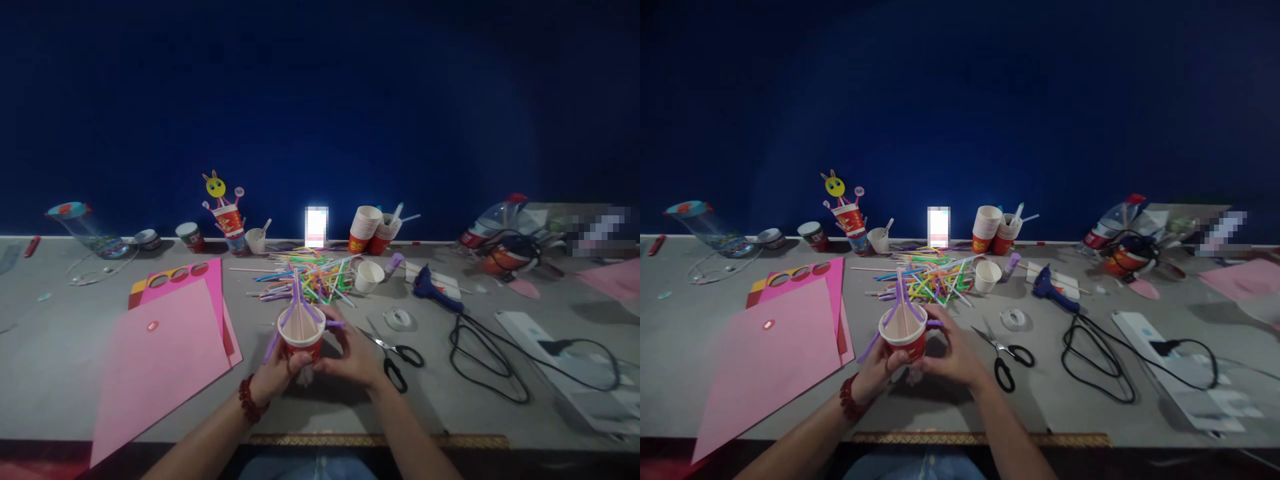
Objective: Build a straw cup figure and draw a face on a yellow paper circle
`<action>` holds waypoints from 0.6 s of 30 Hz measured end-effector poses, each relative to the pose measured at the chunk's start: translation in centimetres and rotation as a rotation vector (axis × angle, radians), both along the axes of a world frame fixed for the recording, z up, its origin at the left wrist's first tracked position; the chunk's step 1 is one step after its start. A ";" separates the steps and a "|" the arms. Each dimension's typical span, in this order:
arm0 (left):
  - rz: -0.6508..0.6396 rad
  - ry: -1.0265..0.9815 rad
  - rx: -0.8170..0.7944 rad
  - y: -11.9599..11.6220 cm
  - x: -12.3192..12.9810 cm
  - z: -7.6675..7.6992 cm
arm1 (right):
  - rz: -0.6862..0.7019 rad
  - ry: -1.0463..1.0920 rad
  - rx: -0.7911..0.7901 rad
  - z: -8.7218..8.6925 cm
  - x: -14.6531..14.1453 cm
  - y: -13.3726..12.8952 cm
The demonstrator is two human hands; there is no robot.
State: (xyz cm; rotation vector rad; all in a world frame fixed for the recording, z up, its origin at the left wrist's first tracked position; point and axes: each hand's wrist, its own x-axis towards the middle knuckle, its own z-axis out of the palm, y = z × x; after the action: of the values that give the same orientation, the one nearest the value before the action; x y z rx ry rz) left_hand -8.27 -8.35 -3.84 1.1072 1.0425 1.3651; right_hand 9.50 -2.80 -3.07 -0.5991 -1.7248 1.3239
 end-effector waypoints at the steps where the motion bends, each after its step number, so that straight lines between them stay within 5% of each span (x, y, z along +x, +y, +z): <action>1: -0.001 0.006 0.025 0.0 0.0 -0.1 | 0.027 -0.034 -0.021 -0.3 -0.3 -0.2; 8: 0.022 0.080 0.500 1.2 -1.8 1.6 | 0.022 0.017 -0.181 -1.6 0.2 -0.3; 13: 0.019 0.215 0.580 1.7 -3.8 2.7 | 0.105 0.024 -0.224 -0.7 1.4 0.1; 18: -0.147 0.444 0.599 1.4 -4.9 4.6 | 0.148 0.002 -0.187 -0.3 1.8 0.2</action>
State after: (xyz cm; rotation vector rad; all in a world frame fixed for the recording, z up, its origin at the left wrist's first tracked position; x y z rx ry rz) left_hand -13.12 -6.93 0.72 1.9585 0.8438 1.3799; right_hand 11.33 -2.58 -3.32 -0.5830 -1.6813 1.6016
